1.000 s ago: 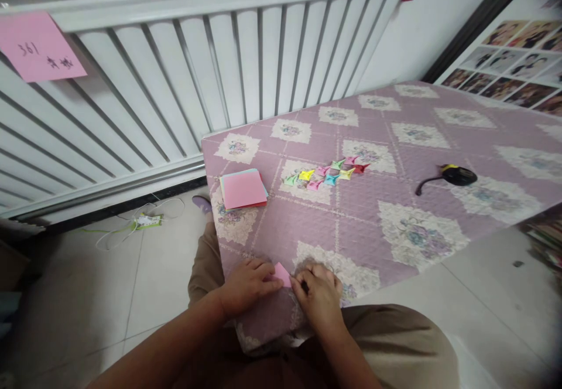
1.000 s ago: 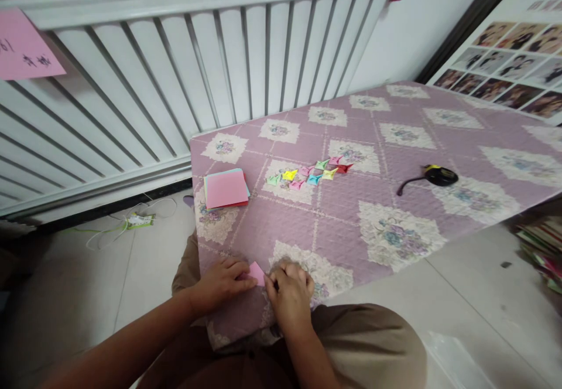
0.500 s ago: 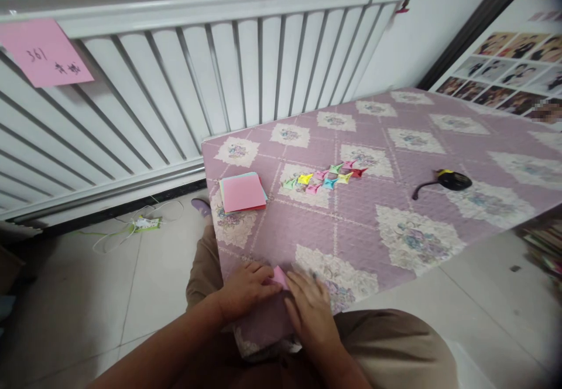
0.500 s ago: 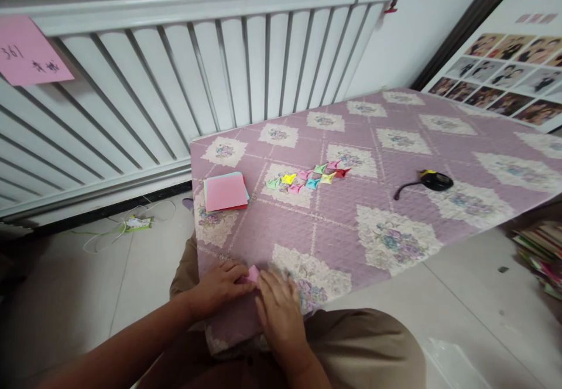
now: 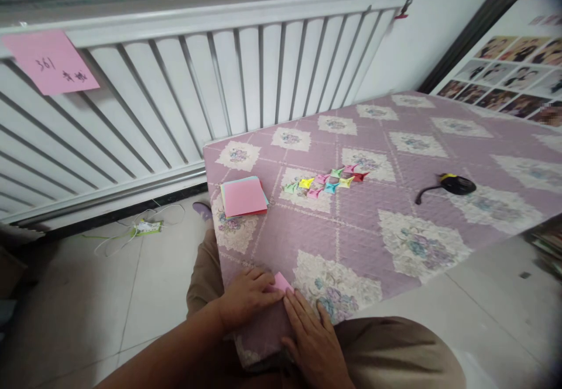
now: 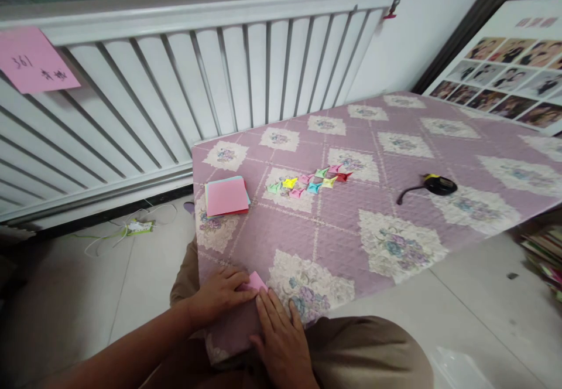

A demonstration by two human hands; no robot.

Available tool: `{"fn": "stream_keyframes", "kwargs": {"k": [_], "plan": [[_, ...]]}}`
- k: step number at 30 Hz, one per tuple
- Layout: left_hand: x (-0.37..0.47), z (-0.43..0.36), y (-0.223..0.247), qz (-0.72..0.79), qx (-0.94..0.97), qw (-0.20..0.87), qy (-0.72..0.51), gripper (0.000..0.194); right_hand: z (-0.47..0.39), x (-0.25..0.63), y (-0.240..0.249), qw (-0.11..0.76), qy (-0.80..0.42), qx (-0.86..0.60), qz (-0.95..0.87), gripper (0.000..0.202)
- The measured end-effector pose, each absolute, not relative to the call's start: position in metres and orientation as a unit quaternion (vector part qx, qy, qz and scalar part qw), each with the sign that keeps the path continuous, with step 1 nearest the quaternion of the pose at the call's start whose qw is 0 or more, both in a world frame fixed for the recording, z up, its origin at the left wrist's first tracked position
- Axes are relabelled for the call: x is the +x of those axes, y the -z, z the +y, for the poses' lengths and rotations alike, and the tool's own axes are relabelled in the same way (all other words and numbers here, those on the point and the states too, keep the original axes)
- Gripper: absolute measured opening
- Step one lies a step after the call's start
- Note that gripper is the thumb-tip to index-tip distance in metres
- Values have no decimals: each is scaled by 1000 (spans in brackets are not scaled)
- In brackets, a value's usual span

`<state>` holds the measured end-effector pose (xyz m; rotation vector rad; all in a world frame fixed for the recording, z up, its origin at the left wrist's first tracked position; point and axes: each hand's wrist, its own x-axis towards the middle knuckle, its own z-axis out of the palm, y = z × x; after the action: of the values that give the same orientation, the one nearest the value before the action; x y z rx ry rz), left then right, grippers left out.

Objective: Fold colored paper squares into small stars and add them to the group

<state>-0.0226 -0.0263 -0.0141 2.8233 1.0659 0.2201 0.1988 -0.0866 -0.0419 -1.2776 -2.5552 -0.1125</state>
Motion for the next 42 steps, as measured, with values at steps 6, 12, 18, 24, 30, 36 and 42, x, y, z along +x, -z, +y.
{"fn": "stream_keyframes", "kwargs": {"k": [6, 12, 18, 24, 30, 36, 42], "plan": [[-21, -28, 21, 391, 907, 102, -116, 19, -82, 189, 33, 125, 12, -471, -873, 63], [-23, -31, 29, 387, 905, 92, -148, 17, -79, 176, 26, 115, 6, -500, -859, 64], [-41, -47, 30, 379, 916, 56, -117, 27, -80, 177, 30, 125, 13, -501, -856, 61], [-56, -58, 35, 384, 920, 28, -74, 38, -81, 180, 37, 129, 10, -495, -859, 62], [-45, -59, 27, 394, 916, 3, -72, 31, -81, 178, 42, 107, -17, -514, -851, 61], [-9, -67, 32, 447, 886, 23, -121, 29, -82, 173, 41, 87, -60, -538, -836, 60], [-3, -75, 49, 481, 866, 32, -133, 36, -83, 181, 41, 92, -46, -520, -848, 63]]}}
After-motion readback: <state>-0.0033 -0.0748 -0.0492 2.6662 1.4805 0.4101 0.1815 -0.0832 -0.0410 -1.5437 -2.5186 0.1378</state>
